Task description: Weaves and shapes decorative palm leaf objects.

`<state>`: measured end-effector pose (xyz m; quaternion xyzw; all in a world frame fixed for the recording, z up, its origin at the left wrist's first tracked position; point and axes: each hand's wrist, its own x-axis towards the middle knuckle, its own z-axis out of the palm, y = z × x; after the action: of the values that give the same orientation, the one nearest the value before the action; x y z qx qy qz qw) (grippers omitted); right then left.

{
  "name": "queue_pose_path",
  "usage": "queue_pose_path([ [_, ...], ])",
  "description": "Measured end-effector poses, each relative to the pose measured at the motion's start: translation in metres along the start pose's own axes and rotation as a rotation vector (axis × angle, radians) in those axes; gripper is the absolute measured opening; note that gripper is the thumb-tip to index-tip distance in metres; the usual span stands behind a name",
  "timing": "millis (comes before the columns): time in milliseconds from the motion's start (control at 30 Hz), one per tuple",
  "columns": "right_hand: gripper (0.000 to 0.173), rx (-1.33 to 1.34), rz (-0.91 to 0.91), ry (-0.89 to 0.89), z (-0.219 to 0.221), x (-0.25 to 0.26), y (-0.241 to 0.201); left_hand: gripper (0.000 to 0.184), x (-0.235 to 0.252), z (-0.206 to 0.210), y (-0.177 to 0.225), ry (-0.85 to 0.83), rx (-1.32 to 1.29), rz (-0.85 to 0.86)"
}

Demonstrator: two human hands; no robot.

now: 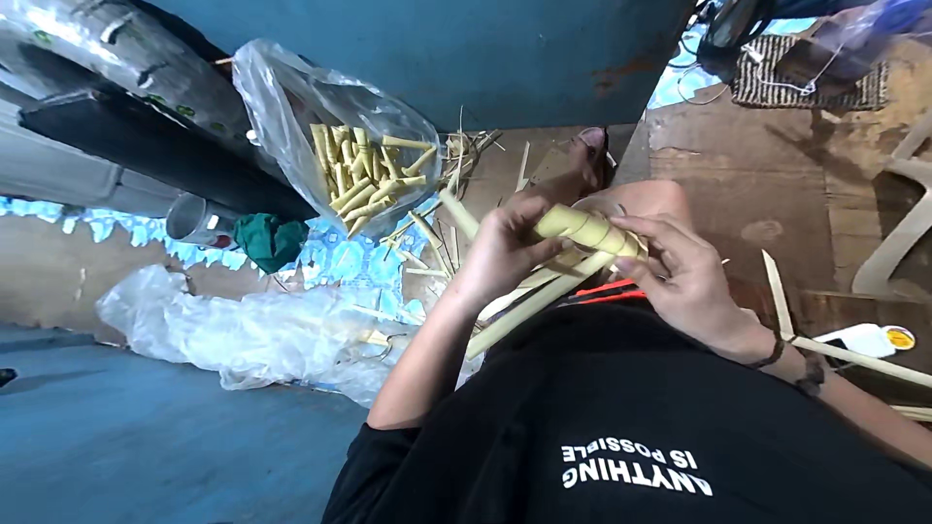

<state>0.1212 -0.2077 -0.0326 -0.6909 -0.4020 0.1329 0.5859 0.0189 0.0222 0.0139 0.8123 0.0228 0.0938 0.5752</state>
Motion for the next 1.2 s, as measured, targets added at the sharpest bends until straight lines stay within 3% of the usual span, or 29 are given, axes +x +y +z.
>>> queue_pose_path([
  [33,0.031,0.198,0.181,-0.019,-0.001,0.001,-0.002,0.016,0.000,-0.001,0.001,-0.009,-0.014,0.000],
  [100,0.037,0.537,0.463,-0.042,-0.004,0.003,-0.006,0.014,0.000,-0.002,0.001,-0.035,-0.032,0.010],
  [133,0.036,0.489,0.424,-0.036,-0.005,0.002,-0.006,0.013,0.000,-0.003,0.000,-0.043,-0.027,0.011],
  [167,0.032,0.308,0.272,-0.023,-0.005,0.000,-0.005,0.013,0.000,-0.004,0.000,-0.040,-0.013,0.008],
  [233,0.043,-0.064,-0.045,0.007,-0.005,-0.005,0.000,0.015,0.000,-0.006,0.001,-0.032,0.000,0.007],
  [267,0.043,-0.069,-0.052,0.006,-0.005,-0.006,0.002,0.017,0.000,-0.006,0.002,-0.031,-0.007,0.003],
  [333,0.030,0.288,0.247,-0.035,-0.007,-0.006,0.000,0.017,0.000,-0.007,0.003,-0.058,-0.029,0.004],
  [400,0.036,0.544,0.458,-0.034,-0.009,-0.004,-0.003,0.014,0.000,-0.008,0.002,-0.086,-0.037,0.008],
  [467,0.031,0.222,0.218,0.006,-0.007,-0.010,-0.002,0.011,0.000,-0.009,0.000,-0.089,-0.036,0.007],
  [533,0.044,-0.156,-0.124,0.048,-0.007,-0.013,0.006,0.013,0.000,-0.010,-0.001,-0.071,-0.034,0.001],
  [567,0.041,-0.157,-0.130,0.057,-0.007,-0.015,0.007,0.015,0.000,-0.010,0.000,-0.065,-0.043,-0.009],
  [633,0.031,0.252,0.252,0.009,-0.010,-0.013,0.001,0.017,0.001,-0.010,0.003,-0.077,-0.062,-0.019],
  [700,0.040,0.640,0.569,-0.031,-0.013,-0.008,-0.003,0.015,0.000,-0.009,0.004,-0.093,-0.050,0.001],
  [733,0.039,0.585,0.542,-0.031,-0.013,-0.009,-0.003,0.014,0.001,-0.009,0.003,-0.093,-0.058,0.007],
  [800,0.032,0.160,0.193,-0.004,-0.009,-0.017,0.004,0.013,0.001,-0.009,0.001,-0.089,-0.106,-0.008],
  [867,0.043,-0.062,-0.045,0.015,-0.008,-0.020,0.012,0.015,0.001,-0.010,0.000,-0.078,-0.125,-0.032],
  [933,0.032,0.260,0.263,-0.022,-0.012,-0.018,0.006,0.017,0.001,-0.010,-0.001,-0.082,-0.126,-0.030],
  [1000,0.039,0.625,0.599,-0.029,-0.015,-0.013,0.001,0.015,0.000,-0.009,-0.003,-0.091,-0.108,-0.005],
  [1033,0.040,0.585,0.579,-0.020,-0.015,-0.013,0.000,0.014,0.001,-0.009,-0.004,-0.088,-0.104,0.001],
  [1100,0.031,0.191,0.220,0.008,-0.012,-0.020,0.005,0.011,0.001,-0.008,-0.006,-0.072,-0.120,-0.008],
  [1167,0.041,-0.122,-0.095,0.040,-0.011,-0.022,0.013,0.013,0.000,-0.007,-0.006,-0.050,-0.146,-0.043],
  [1200,0.038,-0.082,-0.067,0.040,-0.011,-0.023,0.013,0.014,0.000,-0.007,-0.006,-0.045,-0.160,-0.050],
])
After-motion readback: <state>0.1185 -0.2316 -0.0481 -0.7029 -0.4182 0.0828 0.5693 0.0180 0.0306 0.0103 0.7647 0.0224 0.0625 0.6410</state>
